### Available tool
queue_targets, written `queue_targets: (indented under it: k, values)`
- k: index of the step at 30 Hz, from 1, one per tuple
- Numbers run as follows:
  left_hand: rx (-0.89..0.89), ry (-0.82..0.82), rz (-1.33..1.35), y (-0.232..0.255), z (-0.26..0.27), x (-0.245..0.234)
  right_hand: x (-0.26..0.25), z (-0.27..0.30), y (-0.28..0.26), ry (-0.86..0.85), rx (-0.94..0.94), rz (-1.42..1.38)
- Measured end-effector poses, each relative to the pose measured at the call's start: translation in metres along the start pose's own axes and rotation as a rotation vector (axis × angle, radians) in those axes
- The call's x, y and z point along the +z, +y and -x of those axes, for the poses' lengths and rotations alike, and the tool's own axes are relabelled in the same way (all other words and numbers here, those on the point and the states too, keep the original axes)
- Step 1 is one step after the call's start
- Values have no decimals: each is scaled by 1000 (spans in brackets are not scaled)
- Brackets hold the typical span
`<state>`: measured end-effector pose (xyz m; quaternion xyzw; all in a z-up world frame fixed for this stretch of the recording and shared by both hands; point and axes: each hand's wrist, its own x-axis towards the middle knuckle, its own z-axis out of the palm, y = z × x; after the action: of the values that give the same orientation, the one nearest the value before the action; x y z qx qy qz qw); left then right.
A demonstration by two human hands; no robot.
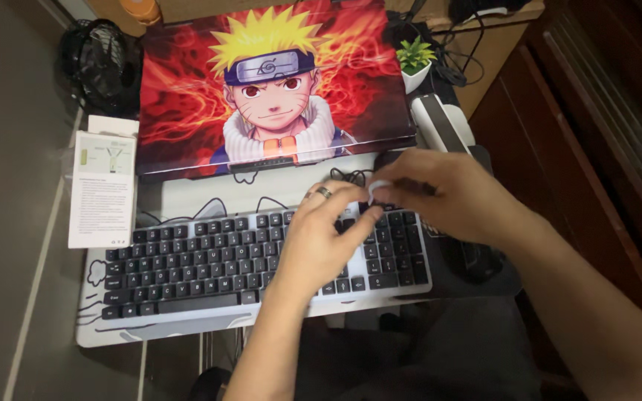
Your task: The person removes individual keycaps from a keyboard, sprays them with a cleaning solution, and wipes them with a cloth. The person repeats this process for several keycaps throughout the clip.
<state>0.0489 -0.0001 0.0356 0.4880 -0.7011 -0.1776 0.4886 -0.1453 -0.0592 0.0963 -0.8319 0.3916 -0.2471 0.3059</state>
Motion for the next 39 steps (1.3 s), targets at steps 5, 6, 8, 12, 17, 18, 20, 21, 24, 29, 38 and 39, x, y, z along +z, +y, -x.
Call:
queue_targets:
  k: [5,6,8,12,17,18,20,21,24,29,38,39]
  values:
    - [-91,47,210,-7,1,-3,11,-1,2,123,182,-148]
    - [-81,51,211,-9,3,-4,12,-2,2,107,214,-150]
    - [-103,71,264,-13,4,-3,13,-4,1,79,274,-151]
    - [-218,114,469,-23,12,8,21,-7,-3,98,44,-361]
    - [-217,138,564,-37,22,12,30,-8,-4,136,-70,-76]
    - [-205,139,630,-39,22,12,32,-8,-3,143,-56,-97]
    - [-214,139,715,-41,22,13,39,-7,-2,155,-30,-138]
    - [-237,140,734,-41,22,13,44,-6,-1,159,-11,-256]
    - [-302,138,758,-42,24,13,61,-3,1,186,25,-517]
    - [-344,135,832,-44,28,13,72,1,-4,316,-123,-719]
    - [-294,152,708,-41,31,10,46,-6,6,244,274,-1136]
    - [-311,147,705,-40,31,10,46,-7,12,212,343,-1197]
